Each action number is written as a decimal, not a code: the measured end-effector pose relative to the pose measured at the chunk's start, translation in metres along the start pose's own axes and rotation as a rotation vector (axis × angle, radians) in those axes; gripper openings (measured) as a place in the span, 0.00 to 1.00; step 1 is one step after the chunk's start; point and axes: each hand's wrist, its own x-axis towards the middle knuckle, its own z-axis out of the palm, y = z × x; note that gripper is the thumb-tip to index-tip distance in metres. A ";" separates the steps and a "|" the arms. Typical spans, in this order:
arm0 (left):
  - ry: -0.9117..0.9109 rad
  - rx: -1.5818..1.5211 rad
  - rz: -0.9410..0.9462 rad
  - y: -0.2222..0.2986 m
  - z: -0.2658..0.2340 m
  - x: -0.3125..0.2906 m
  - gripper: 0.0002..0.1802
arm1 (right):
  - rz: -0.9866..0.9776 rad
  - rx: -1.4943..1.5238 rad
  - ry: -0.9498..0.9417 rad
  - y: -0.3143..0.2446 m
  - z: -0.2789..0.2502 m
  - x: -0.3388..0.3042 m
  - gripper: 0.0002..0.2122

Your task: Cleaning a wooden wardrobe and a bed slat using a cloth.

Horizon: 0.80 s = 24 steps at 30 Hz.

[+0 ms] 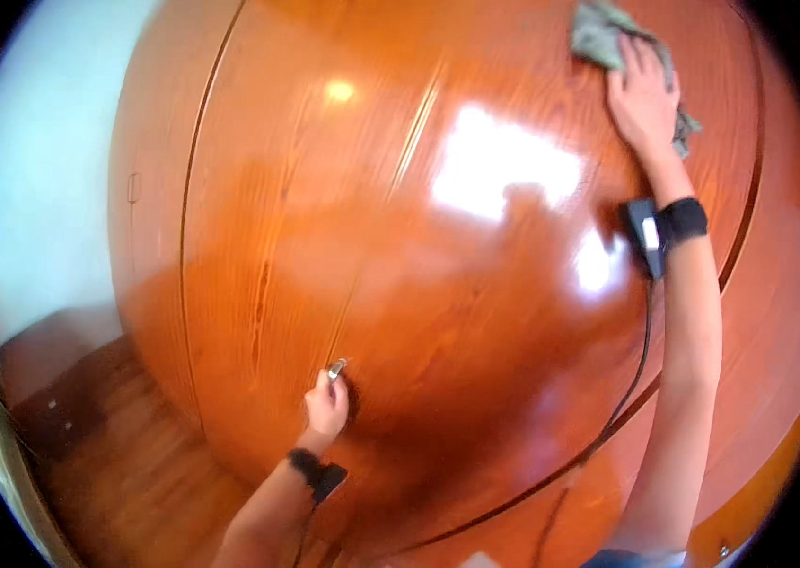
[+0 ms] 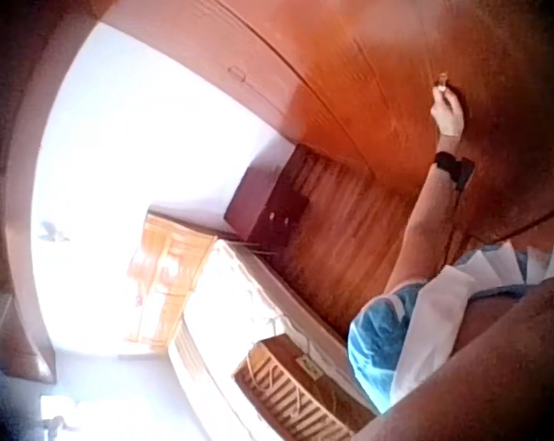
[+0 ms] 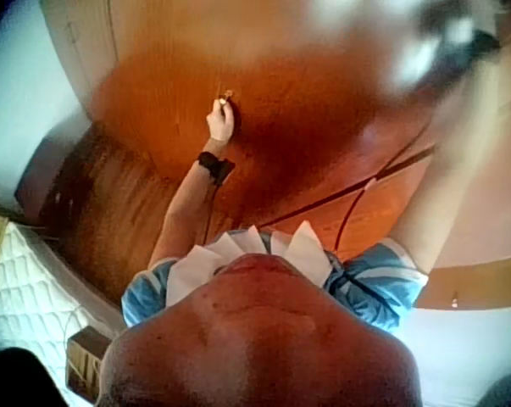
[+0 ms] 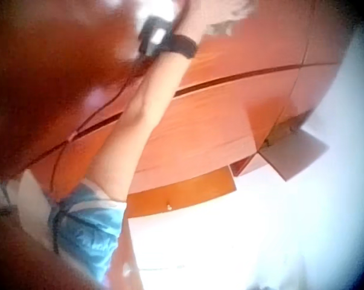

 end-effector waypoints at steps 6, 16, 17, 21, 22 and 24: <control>-0.004 0.052 -0.008 -0.007 -0.009 -0.001 0.05 | 0.477 0.772 -0.337 -0.135 -0.065 0.032 0.10; 0.001 0.115 0.058 -0.010 -0.006 0.001 0.06 | -0.822 0.917 -0.413 -0.234 -0.100 -0.152 0.17; 0.067 0.032 0.103 -0.004 -0.004 0.001 0.05 | -0.761 0.819 -0.442 -0.215 -0.100 -0.147 0.16; 0.041 0.059 0.025 -0.001 -0.007 0.001 0.06 | -0.320 0.610 -0.159 -0.109 -0.066 -0.101 0.16; 0.035 0.081 0.018 -0.004 -0.008 -0.001 0.07 | -0.326 0.445 -0.111 -0.069 -0.069 -0.084 0.16; 0.031 0.072 0.001 -0.006 -0.007 -0.002 0.08 | -0.278 0.508 -0.165 -0.029 -0.112 -0.040 0.10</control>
